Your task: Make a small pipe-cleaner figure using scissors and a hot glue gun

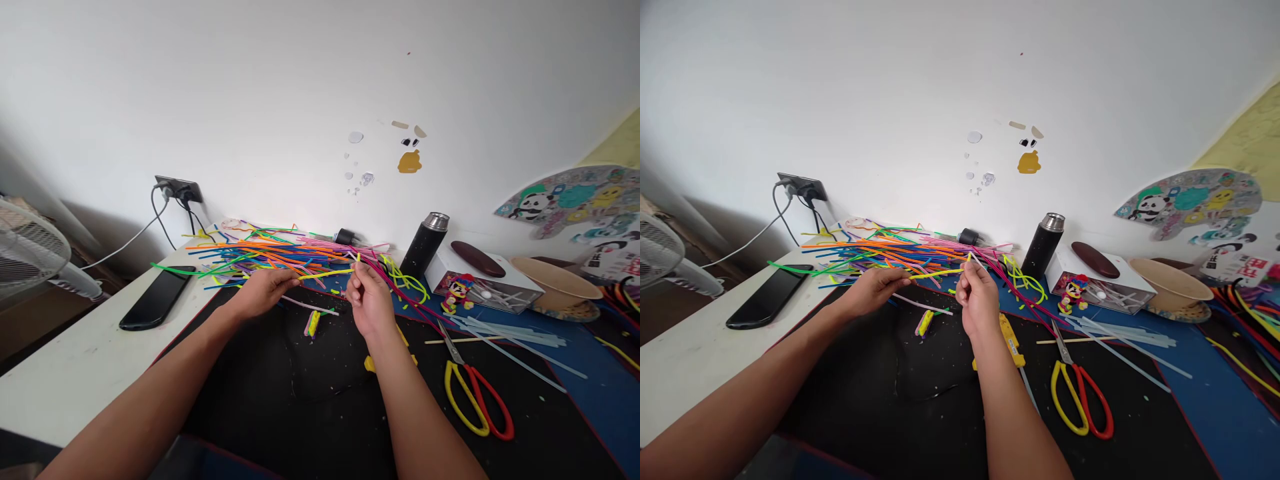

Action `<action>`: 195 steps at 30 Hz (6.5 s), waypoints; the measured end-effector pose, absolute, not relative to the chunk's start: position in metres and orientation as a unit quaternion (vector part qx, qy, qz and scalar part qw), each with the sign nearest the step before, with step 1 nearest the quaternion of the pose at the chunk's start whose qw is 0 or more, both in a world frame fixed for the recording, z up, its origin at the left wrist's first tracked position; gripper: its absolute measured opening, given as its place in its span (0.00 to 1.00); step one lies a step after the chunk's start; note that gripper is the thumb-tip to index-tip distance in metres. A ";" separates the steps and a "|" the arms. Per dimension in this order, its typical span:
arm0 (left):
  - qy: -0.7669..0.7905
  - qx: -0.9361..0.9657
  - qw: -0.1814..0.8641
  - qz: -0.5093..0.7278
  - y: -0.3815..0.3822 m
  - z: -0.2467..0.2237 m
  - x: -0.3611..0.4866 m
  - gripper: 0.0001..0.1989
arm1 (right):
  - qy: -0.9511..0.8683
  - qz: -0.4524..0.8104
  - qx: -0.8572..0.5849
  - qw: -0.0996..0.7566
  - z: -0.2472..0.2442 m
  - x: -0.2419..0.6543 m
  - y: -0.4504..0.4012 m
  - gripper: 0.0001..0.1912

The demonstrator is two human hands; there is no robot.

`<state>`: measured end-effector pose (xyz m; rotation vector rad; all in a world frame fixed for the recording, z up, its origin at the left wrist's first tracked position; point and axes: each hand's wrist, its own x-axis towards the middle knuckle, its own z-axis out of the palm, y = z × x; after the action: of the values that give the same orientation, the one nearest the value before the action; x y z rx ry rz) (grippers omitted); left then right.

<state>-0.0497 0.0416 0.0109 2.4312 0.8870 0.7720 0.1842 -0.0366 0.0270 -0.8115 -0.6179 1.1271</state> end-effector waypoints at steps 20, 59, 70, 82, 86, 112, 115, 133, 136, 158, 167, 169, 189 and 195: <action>0.321 0.680 0.570 0.332 0.057 0.010 -0.061 0.24 | -0.214 0.417 -0.380 0.798 0.031 0.221 -0.036 0.21; 0.277 0.576 0.676 0.366 0.035 0.022 -0.040 0.20 | -0.439 0.551 -0.393 0.591 0.038 0.164 -0.055 0.18; 0.238 0.566 0.711 0.342 0.026 0.019 -0.029 0.17 | -0.496 0.561 -0.418 0.515 0.028 0.154 -0.052 0.18; 0.222 0.536 0.741 0.338 0.024 0.017 -0.030 0.19 | -0.474 0.596 -0.431 0.485 0.031 0.152 -0.056 0.19; 0.210 0.535 0.745 0.339 0.022 0.018 -0.030 0.19 | -0.453 0.622 -0.426 0.476 0.029 0.152 -0.056 0.19; 0.311 0.535 0.598 0.510 0.038 0.028 -0.040 0.18 | -0.416 0.615 -0.442 0.503 0.020 0.151 -0.050 0.20; 0.344 0.583 0.530 0.512 0.039 0.027 -0.040 0.16 | -0.408 0.600 -0.458 0.513 0.014 0.154 -0.047 0.20; 0.289 0.535 0.599 0.521 0.025 0.025 -0.026 0.19 | -0.495 0.566 -0.472 0.460 0.015 0.139 -0.053 0.20; 0.288 0.533 0.621 0.498 0.027 0.024 -0.027 0.19 | -0.548 0.536 -0.473 0.435 0.011 0.137 -0.052 0.19; 0.294 0.498 0.649 0.494 0.027 0.020 -0.023 0.18 | -0.578 0.489 -0.480 0.443 0.008 0.135 -0.052 0.12; 0.258 0.458 0.626 0.577 0.031 0.032 -0.035 0.21 | -0.352 0.612 -0.409 0.578 0.022 0.146 -0.050 0.22; 0.249 0.457 0.622 0.585 0.032 0.033 -0.035 0.21 | -0.339 0.608 -0.412 0.588 0.021 0.148 -0.048 0.23; 0.193 0.471 0.649 0.566 0.022 0.033 -0.027 0.18 | -0.338 0.736 -0.347 0.472 0.015 0.138 -0.054 0.34; 0.194 0.469 0.647 0.569 0.024 0.034 -0.028 0.18 | -0.328 0.754 -0.328 0.465 0.016 0.137 -0.055 0.28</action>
<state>-0.0284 0.0238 0.0335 1.0661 0.4410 1.2945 0.1373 -0.0553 0.0160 -0.8060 -0.8056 1.8508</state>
